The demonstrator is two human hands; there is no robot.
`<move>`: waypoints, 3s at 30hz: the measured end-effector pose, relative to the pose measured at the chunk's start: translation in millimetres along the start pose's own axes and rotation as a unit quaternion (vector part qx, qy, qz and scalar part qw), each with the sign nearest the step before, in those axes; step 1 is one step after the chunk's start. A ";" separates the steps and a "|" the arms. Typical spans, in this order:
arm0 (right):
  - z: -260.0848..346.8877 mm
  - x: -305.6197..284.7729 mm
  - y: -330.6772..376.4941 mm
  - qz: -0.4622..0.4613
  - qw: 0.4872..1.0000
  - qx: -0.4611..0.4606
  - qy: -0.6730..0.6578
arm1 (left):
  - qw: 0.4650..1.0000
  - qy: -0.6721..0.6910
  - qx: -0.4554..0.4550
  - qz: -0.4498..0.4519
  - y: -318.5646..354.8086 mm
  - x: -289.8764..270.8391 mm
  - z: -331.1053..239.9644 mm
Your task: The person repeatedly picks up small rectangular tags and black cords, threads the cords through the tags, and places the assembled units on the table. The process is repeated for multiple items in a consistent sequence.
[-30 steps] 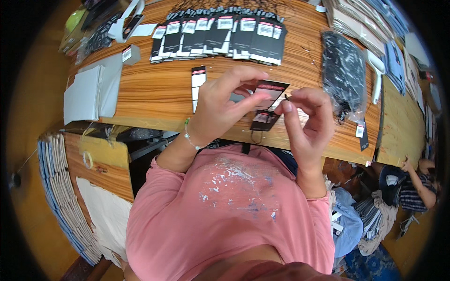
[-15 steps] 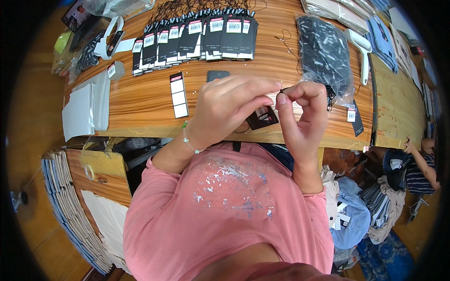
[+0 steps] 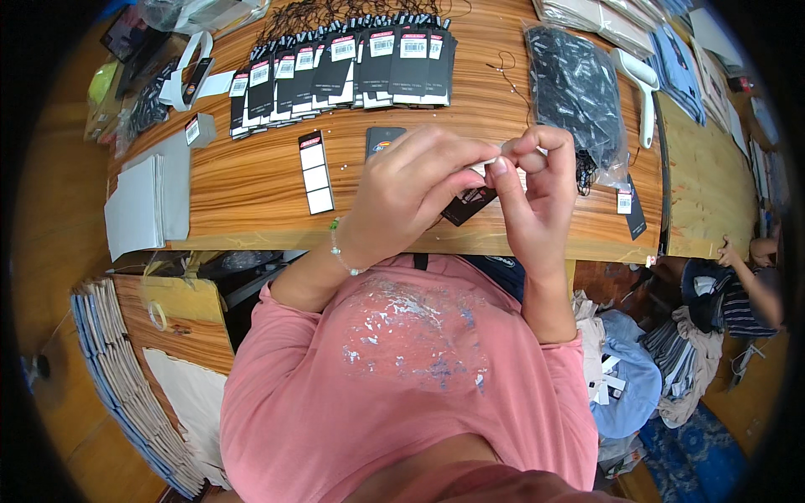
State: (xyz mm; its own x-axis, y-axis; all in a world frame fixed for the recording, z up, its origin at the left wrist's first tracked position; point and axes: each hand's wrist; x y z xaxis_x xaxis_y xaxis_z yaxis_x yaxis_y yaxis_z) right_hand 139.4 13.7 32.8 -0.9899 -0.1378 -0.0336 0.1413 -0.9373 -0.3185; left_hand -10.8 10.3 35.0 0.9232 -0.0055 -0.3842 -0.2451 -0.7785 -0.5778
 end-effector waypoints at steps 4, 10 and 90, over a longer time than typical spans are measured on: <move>-6.4 12.9 4.5 -0.032 0.997 0.018 -0.061 | 1.000 0.003 0.008 -0.027 3.6 -0.2 2.9; -2.5 26.3 6.5 -0.026 0.998 0.018 -0.053 | 0.998 0.014 -0.002 -0.068 12.2 -6.4 4.8; 7.6 -13.3 -27.8 -0.004 0.961 -0.036 -0.274 | 0.999 0.042 -0.016 -0.027 3.9 -27.1 28.0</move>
State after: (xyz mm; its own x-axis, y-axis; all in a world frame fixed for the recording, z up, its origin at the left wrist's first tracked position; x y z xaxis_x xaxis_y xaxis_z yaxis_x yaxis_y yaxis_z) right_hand 148.7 39.1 49.3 -0.8327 -0.2974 0.4670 0.1138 -0.9174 -0.3813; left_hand -45.1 25.0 23.0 0.9566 -0.0148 -0.2911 -0.1865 -0.7985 -0.5724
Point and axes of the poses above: each hand's wrist, its own y-axis away from the middle knuckle, its own x-axis out of the palm, z = x × y, and after that the axes turned 6 degrees about y, right-handed
